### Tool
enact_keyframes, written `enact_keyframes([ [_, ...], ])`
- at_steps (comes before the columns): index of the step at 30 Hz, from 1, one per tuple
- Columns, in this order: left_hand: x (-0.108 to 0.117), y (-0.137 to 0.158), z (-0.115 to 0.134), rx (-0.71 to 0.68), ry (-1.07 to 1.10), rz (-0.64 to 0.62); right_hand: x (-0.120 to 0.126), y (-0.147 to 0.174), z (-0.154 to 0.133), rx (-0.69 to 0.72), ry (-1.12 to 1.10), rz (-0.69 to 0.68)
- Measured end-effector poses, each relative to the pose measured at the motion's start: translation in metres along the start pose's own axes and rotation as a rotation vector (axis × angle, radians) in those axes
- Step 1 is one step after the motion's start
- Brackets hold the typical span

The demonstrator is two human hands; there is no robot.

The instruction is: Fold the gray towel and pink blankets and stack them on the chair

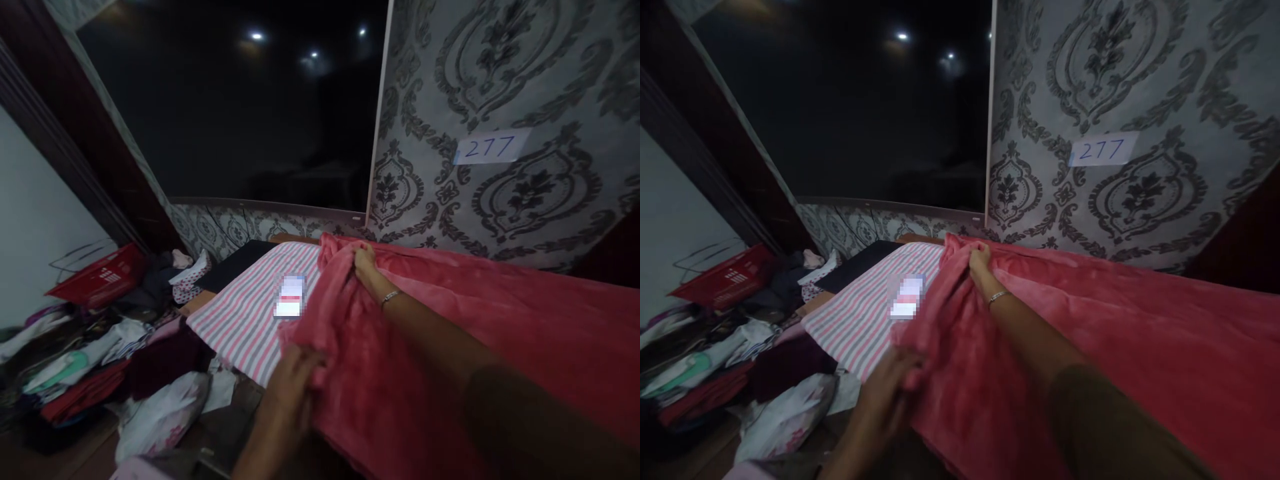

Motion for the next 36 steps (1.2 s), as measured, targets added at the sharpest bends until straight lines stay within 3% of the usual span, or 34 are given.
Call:
enact_keyframes([
  [2, -0.021, 0.018, 0.021, -0.001, 0.067, -0.186, 0.029, 0.001, 0.017, -0.021, 0.040, 0.081],
  [4, -0.024, 0.022, 0.018, 0.071, 0.138, -0.227, 0.049, 0.004, 0.032, -0.049, 0.068, 0.109],
  [5, -0.019, 0.017, 0.004, 0.142, 0.154, -0.187, 0.054, 0.005, 0.037, -0.056, 0.073, 0.101],
  [7, 0.000, 0.001, -0.046, 0.336, 0.095, 0.013, 0.057, 0.008, 0.044, -0.060, 0.072, 0.070],
  [9, 0.022, -0.015, -0.103, 0.502, -0.100, 0.272, 0.055, 0.008, 0.047, -0.055, 0.061, 0.038],
  [10, 0.023, -0.021, -0.126, 0.556, -0.180, 0.327, 0.053, 0.008, 0.048, -0.052, 0.054, 0.024],
  [13, -0.006, -0.042, -0.167, 0.607, -0.369, 0.211, 0.049, 0.007, 0.048, -0.054, 0.027, 0.001],
  [17, -0.054, -0.054, -0.172, 0.626, -0.591, -0.105, 0.048, 0.008, 0.049, -0.078, -0.007, -0.006],
  [21, -0.064, -0.058, -0.166, 0.605, -0.688, -0.211, 0.048, 0.010, 0.050, -0.109, -0.032, -0.016],
  [28, -0.044, -0.073, -0.193, 0.589, -0.752, -0.098, 0.046, 0.010, 0.050, -0.107, -0.022, -0.027],
  [33, -0.018, -0.089, -0.224, 0.682, -0.797, -0.023, 0.045, 0.011, 0.050, -0.136, -0.060, -0.028],
  [36, 0.000, -0.092, -0.198, 0.588, -0.704, 0.102, 0.047, 0.009, 0.051, -0.135, -0.042, -0.021],
])
Point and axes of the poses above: each hand's wrist, its own y-axis away from the middle knuckle, its own x-axis out of the back of the hand, z = x × y, the point moved 9 cm from there along -y, towards the middle knuckle, and after that the axes turned 15 degrees about z, right-handed, at the moved point
